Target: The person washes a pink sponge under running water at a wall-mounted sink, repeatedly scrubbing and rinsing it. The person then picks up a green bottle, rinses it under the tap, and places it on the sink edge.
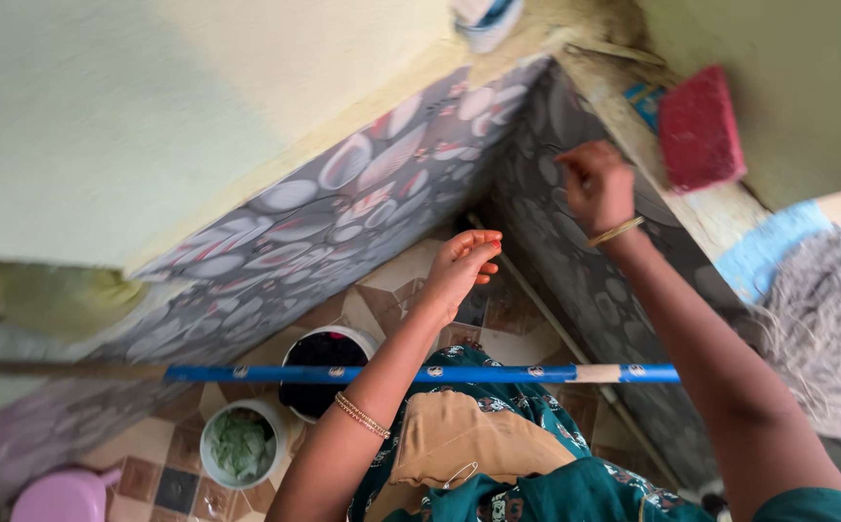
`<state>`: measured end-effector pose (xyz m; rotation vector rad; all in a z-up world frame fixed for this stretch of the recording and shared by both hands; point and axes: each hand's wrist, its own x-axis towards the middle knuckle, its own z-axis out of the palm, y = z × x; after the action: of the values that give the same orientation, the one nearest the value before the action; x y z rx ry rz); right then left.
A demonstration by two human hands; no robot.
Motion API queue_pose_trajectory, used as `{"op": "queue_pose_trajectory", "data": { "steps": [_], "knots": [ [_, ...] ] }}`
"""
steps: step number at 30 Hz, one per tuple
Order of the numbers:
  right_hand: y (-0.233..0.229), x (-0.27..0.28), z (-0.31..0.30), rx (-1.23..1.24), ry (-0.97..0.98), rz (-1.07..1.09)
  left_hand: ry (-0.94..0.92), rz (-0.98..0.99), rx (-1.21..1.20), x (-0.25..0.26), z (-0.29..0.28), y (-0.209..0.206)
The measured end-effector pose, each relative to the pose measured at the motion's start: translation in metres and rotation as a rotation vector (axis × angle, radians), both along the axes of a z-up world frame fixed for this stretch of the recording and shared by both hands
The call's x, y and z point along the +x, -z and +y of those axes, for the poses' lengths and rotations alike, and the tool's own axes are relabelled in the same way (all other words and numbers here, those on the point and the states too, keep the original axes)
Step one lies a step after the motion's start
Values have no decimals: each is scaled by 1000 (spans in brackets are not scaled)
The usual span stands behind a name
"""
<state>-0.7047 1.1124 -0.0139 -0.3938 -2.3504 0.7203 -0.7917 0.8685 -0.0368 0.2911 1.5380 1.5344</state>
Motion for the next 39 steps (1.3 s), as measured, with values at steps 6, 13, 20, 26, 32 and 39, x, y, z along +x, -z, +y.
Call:
{"op": "queue_pose_trajectory", "data": {
  "steps": [6, 13, 20, 26, 32, 39],
  "knots": [
    [6, -60, -82, 255, -580, -239, -250, -34, 140, -26, -59, -10],
    [5, -90, -161, 353, -723, -429, -479, -36, 169, -34, -133, -19],
    [-17, -89, -201, 450, -786, -311, -644, 19, 309, -29, -229, -23],
    [-41, -86, -283, 416, -759, -333, -822, 58, 384, -5, -350, -23],
    [-29, -97, -423, 341, -973, -247, -1026, -3, 428, 31, -461, 4],
    [-2, -97, -609, 223, -1292, -344, -1367, -30, 494, 98, -601, 45]
  ]
}}
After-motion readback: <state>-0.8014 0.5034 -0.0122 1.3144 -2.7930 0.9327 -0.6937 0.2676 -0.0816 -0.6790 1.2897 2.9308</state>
